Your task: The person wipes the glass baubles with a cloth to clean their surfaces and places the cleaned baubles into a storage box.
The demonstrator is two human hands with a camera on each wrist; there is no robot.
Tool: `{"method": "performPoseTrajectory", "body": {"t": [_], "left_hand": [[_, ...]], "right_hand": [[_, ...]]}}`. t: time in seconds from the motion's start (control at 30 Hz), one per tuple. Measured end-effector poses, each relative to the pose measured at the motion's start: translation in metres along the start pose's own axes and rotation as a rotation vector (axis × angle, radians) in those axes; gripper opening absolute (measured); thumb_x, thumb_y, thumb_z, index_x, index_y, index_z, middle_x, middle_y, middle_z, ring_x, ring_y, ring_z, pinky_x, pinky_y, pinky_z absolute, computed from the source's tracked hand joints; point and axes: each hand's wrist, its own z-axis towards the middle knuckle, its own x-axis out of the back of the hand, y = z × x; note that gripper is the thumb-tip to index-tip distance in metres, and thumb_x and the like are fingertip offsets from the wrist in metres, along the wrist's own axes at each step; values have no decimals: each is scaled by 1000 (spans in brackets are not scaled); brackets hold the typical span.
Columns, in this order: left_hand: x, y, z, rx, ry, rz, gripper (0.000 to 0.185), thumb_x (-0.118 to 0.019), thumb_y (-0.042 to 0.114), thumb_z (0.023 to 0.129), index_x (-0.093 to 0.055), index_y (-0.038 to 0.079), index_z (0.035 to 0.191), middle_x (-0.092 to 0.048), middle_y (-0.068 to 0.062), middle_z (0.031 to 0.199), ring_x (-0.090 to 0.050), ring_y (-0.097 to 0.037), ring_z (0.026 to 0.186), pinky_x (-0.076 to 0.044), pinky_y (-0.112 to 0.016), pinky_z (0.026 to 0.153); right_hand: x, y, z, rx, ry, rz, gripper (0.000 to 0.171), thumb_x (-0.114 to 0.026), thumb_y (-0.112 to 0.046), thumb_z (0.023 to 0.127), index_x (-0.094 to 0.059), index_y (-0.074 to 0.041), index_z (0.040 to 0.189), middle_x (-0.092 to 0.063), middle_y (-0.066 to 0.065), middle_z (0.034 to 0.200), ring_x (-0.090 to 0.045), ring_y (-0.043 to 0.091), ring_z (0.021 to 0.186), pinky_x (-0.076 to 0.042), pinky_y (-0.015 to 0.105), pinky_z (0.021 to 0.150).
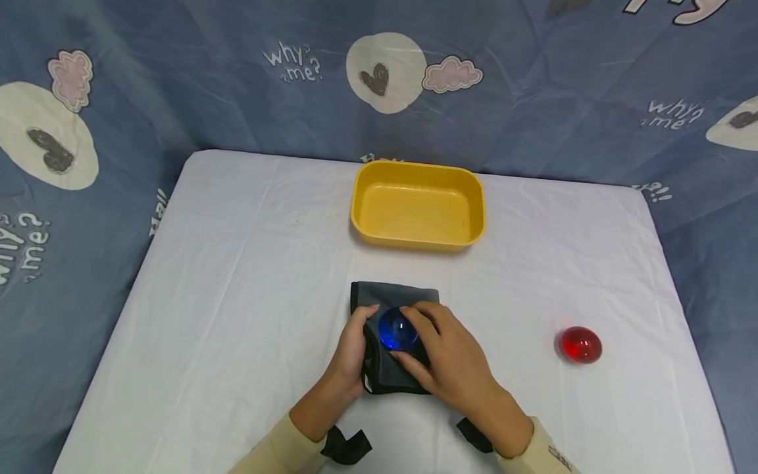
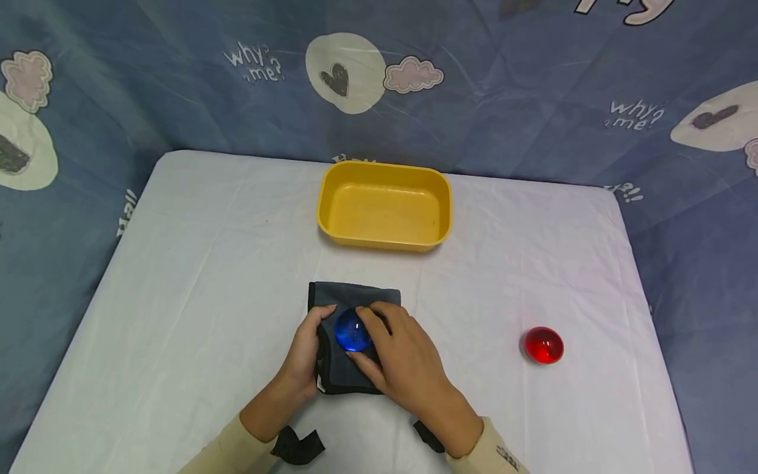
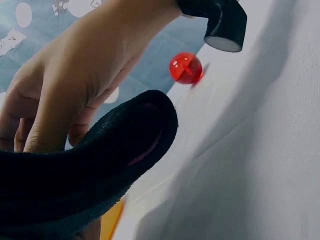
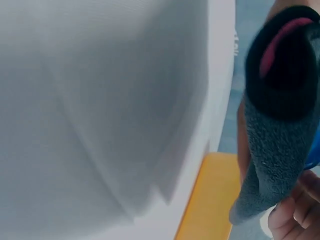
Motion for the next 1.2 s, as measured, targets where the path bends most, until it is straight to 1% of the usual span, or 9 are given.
{"method": "performPoseTrajectory", "body": {"t": [0.13, 0.33, 0.5, 0.57, 0.67, 0.8, 0.9, 1.0, 1.2], "left_hand": [[-1, 0, -1, -6, 3, 2, 65, -36, 45, 103, -41, -2, 148, -58, -13, 132, -62, -17, 110, -52, -29, 94], [-5, 0, -2, -14, -2, 7, 63, -37, 46, 103, -40, 0, 146, -55, -12, 127, -60, -17, 105, -54, -29, 89], [-6, 0, -2, -8, -30, -3, 61, -36, 46, 104, -41, 0, 143, -57, -9, 121, -62, -16, 102, -54, -30, 88], [-6, 0, -2, -10, -28, -7, 61, -36, 47, 104, -42, -1, 142, -59, -9, 120, -64, -16, 103, -55, -30, 89], [-7, 0, -2, -31, 2, -10, 59, -38, 46, 104, -44, 0, 141, -61, -8, 121, -64, -16, 105, -54, -29, 90], [-8, 2, -2, -63, 54, -25, 54, -38, 44, 104, -46, 4, 140, -61, -7, 122, -62, -15, 106, -52, -28, 92], [-9, 1, -2, -72, 65, -40, 53, -37, 43, 104, -48, 5, 139, -61, -5, 121, -62, -15, 106, -51, -28, 92], [-10, 1, -2, -79, 63, -41, 53, -37, 42, 103, -50, 5, 139, -64, -4, 121, -63, -15, 106, -51, -29, 92], [-10, 1, -3, -82, 70, -27, 52, -38, 41, 103, -51, 4, 138, -67, -3, 119, -64, -14, 105, -51, -28, 92]], "right_hand": [[1, 1, 3, -35, 14, 17, 63, -61, -53, 102, -59, 1, 133, -62, 13, 121, -62, 27, 108, -55, 42, 91], [-1, -2, 4, -100, 59, 55, 65, -61, -61, 99, -64, 0, 120, -65, 10, 109, -62, 23, 97, -57, 41, 82], [-2, -1, 3, -137, 61, 91, 63, -56, -62, 101, -68, -1, 113, -65, 5, 102, -60, 20, 92, -54, 38, 80], [-1, 1, 3, -139, 48, 96, 64, -53, -62, 102, -68, -1, 116, -65, 5, 104, -59, 20, 94, -54, 38, 80], [1, 3, 4, -120, 23, 81, 70, -51, -64, 102, -64, -1, 129, -64, 8, 113, -60, 22, 101, -54, 40, 85], [1, 1, 4, -61, 31, 52, 73, -57, -60, 101, -54, -1, 145, -59, 15, 126, -62, 28, 109, -55, 44, 92], [-2, -2, 3, -52, 58, 36, 69, -65, -52, 99, -54, 0, 143, -57, 19, 128, -62, 31, 110, -55, 45, 94], [-3, -5, 3, -79, 77, 23, 64, -69, -48, 98, -57, 0, 138, -56, 18, 125, -62, 31, 109, -55, 45, 93], [-1, -6, 6, -122, 81, 79, 63, -77, -45, 94, -60, -1, 135, -58, 14, 124, -63, 27, 110, -55, 43, 92]]}}
